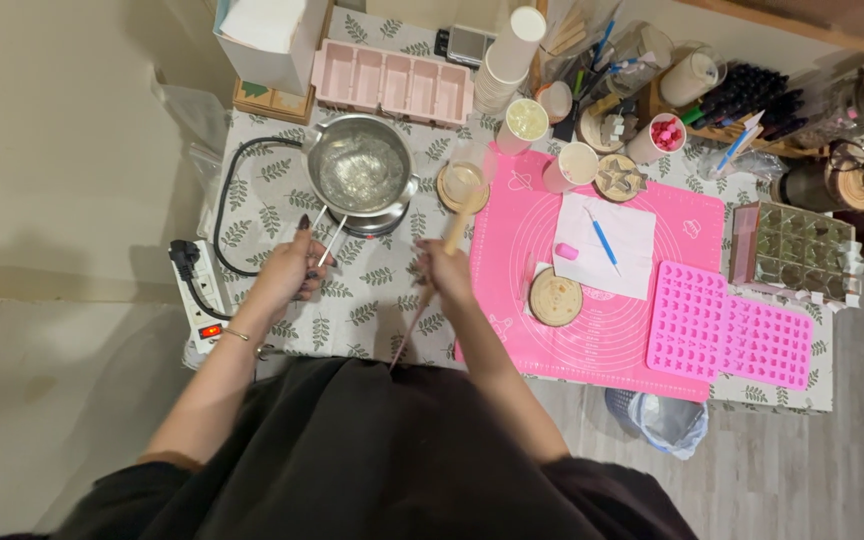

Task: Preparing silicone molds and stirring wax for handmade candles.

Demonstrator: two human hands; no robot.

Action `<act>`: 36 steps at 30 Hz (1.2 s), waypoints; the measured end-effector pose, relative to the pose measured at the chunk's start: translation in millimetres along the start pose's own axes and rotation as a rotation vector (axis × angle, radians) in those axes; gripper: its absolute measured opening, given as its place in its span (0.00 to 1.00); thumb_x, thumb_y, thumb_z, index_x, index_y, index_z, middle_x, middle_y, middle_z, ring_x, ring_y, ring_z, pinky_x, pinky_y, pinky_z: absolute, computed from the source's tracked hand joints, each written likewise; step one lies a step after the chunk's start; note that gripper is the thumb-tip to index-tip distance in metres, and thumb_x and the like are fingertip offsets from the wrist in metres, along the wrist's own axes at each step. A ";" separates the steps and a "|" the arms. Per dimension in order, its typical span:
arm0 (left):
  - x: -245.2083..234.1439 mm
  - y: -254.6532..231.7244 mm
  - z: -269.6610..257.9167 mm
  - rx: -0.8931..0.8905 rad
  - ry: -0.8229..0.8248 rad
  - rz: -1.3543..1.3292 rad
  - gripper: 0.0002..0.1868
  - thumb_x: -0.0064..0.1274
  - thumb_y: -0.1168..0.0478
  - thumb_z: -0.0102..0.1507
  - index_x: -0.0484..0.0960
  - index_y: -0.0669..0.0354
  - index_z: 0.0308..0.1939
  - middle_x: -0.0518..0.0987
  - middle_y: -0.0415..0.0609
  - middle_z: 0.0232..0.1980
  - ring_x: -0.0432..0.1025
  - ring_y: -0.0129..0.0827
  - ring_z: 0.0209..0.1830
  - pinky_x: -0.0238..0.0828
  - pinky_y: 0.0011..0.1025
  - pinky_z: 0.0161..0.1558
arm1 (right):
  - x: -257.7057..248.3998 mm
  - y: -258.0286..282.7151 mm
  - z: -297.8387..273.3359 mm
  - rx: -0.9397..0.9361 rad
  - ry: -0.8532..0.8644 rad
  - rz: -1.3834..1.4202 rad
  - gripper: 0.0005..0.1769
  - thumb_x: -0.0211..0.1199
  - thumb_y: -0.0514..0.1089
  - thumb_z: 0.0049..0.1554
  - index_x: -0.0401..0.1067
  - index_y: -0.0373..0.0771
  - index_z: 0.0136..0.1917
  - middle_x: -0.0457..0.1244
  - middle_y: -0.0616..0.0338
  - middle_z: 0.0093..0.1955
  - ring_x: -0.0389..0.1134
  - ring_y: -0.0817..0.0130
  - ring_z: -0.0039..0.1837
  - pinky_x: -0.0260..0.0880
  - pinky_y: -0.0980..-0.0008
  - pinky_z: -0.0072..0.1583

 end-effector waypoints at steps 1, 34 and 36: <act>0.2 2.8 2.3 0.005 -0.003 -0.001 0.33 0.28 0.41 0.73 0.78 0.63 0.36 0.66 0.40 0.24 0.52 0.23 0.19 0.49 0.25 0.19 | -9.8 10.8 -13.1 -0.004 0.004 -0.001 0.14 0.59 0.43 0.61 0.76 0.31 0.53 0.62 0.59 0.34 0.61 0.72 0.32 0.66 0.66 0.38; 8.9 -29.9 -18.1 0.263 -0.245 0.142 0.31 0.33 0.47 0.71 0.84 0.67 0.31 0.83 0.48 0.27 0.75 0.29 0.24 0.70 0.29 0.31 | 81.4 270.9 -149.5 -0.916 0.261 -0.905 0.06 0.66 0.36 0.53 0.79 0.37 0.46 0.69 0.59 0.46 0.71 0.65 0.50 0.71 0.68 0.54; 10.0 -31.7 -18.9 0.294 -0.239 0.199 0.32 0.31 0.47 0.72 0.84 0.66 0.32 0.84 0.48 0.28 0.76 0.29 0.24 0.71 0.29 0.31 | 90.3 274.4 -155.2 -0.989 0.283 -0.811 0.06 0.64 0.37 0.56 0.77 0.36 0.48 0.70 0.58 0.49 0.72 0.65 0.51 0.72 0.68 0.54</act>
Point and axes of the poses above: each hand's wrist, its own z-axis towards the middle knuckle, its own x-axis out of the palm, y = z × x, the point moved 8 cm from there along z, towards the middle knuckle
